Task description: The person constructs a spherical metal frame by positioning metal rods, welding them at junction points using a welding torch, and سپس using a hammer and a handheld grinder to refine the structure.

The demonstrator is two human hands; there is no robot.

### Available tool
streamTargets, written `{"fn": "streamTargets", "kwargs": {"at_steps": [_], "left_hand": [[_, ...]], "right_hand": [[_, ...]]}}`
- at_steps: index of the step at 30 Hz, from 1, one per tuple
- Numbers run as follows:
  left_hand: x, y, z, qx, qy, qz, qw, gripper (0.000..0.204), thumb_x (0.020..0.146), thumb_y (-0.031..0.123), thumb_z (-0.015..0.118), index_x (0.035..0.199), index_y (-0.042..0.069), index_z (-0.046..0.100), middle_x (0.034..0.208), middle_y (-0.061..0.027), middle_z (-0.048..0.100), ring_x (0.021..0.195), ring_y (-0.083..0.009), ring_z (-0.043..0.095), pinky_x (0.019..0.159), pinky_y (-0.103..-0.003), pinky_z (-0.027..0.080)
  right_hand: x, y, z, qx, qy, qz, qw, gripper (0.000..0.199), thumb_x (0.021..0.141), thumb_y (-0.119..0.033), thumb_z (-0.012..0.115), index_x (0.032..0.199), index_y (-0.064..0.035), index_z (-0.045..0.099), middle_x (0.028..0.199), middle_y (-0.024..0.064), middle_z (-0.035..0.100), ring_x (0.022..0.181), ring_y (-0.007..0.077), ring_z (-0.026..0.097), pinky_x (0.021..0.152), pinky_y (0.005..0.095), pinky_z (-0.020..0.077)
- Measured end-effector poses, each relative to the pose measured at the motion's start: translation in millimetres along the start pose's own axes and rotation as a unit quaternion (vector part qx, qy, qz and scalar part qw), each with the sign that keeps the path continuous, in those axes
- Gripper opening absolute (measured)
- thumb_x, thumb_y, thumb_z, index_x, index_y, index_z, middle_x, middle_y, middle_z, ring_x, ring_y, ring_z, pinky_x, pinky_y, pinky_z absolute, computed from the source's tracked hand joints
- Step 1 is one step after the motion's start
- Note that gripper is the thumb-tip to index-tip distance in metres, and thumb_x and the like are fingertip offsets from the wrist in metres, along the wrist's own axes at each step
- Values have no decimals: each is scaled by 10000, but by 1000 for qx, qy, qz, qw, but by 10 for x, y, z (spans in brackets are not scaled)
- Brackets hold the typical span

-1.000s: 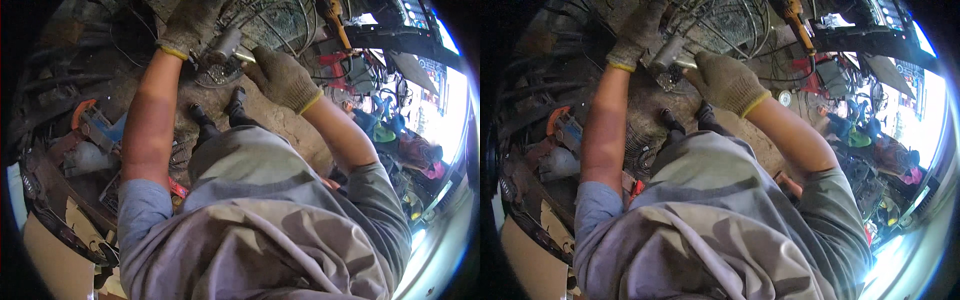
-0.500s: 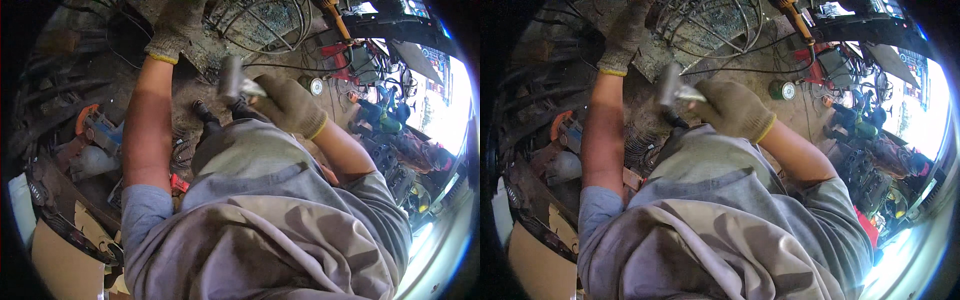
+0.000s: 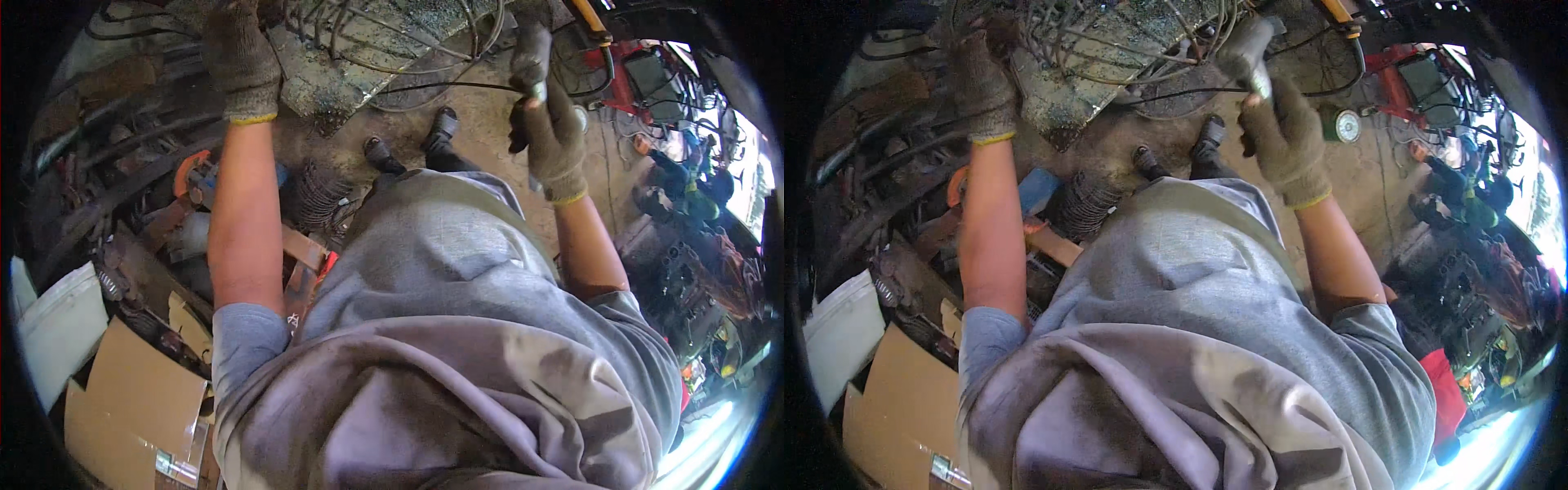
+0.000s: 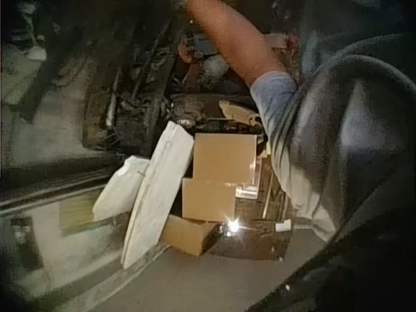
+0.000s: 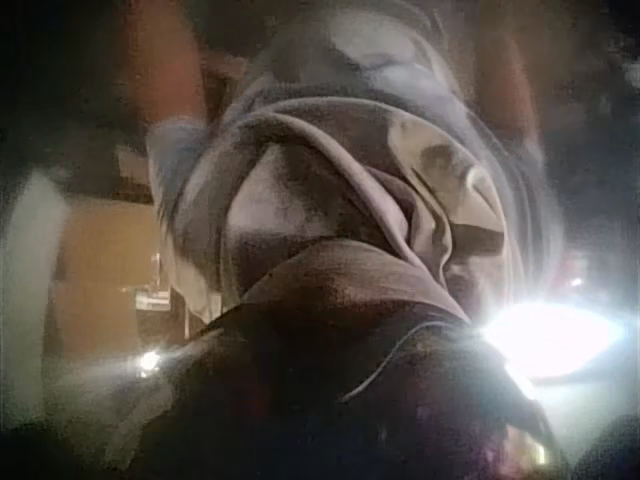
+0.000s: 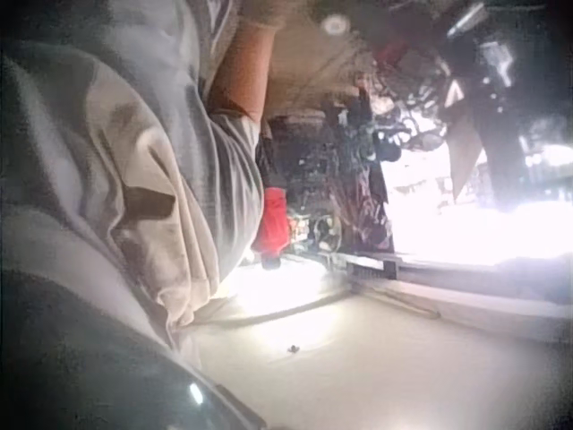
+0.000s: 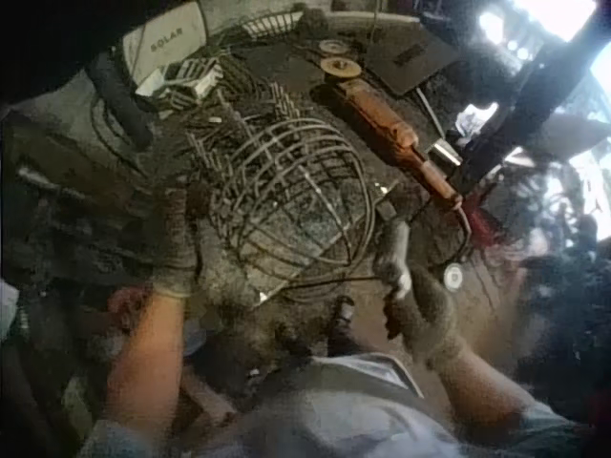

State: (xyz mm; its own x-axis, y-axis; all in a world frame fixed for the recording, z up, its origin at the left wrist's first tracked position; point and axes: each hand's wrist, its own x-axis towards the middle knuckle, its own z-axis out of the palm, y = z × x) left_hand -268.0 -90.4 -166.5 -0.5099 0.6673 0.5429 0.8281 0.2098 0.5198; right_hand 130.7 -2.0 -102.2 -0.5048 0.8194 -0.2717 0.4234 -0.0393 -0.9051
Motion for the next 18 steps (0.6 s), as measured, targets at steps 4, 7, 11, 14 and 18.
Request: {"fn": "streamTargets", "kwargs": {"at_steps": [4,7,11,14,18], "left_hand": [[-376,-425,15,-274,107,-56,954,353,994,272,608,1280,66,626,1213,-147,660,1132,-302,618,973,-400,479],[-435,287,-61,-147,131,-135,971,316,951,250,671,1190,44,662,1058,-132,692,982,-267,660,875,-365,515],[-745,900,-351,-45,-41,-245,968,250,937,203,697,1070,-7,668,943,-122,689,853,-253,647,794,-373,496],[-777,1342,-308,69,-72,-207,973,271,920,213,708,1080,-2,667,949,-113,697,828,-237,665,760,-362,510],[-615,1750,-220,81,-104,-284,950,287,916,233,707,1103,21,664,976,-145,702,890,-272,687,799,-380,514]], "right_hand": [[542,-71,-299,-7,47,-31,998,336,1005,-323,628,1142,-17,611,869,69,656,671,108,624,552,266,509],[854,-337,-512,-30,64,17,997,378,987,-166,617,1321,-2,551,1018,80,665,762,161,644,674,311,531],[1104,-578,-633,-47,5,-24,999,428,953,-87,637,1357,20,542,1086,87,662,852,161,629,745,309,526],[1233,-651,-619,-120,-22,-66,990,466,921,-112,675,1341,38,542,1122,116,670,906,184,641,780,325,529],[1248,-825,-650,-240,-50,-37,969,564,886,-164,711,1371,55,525,1188,178,676,1034,268,671,877,381,536]]}}
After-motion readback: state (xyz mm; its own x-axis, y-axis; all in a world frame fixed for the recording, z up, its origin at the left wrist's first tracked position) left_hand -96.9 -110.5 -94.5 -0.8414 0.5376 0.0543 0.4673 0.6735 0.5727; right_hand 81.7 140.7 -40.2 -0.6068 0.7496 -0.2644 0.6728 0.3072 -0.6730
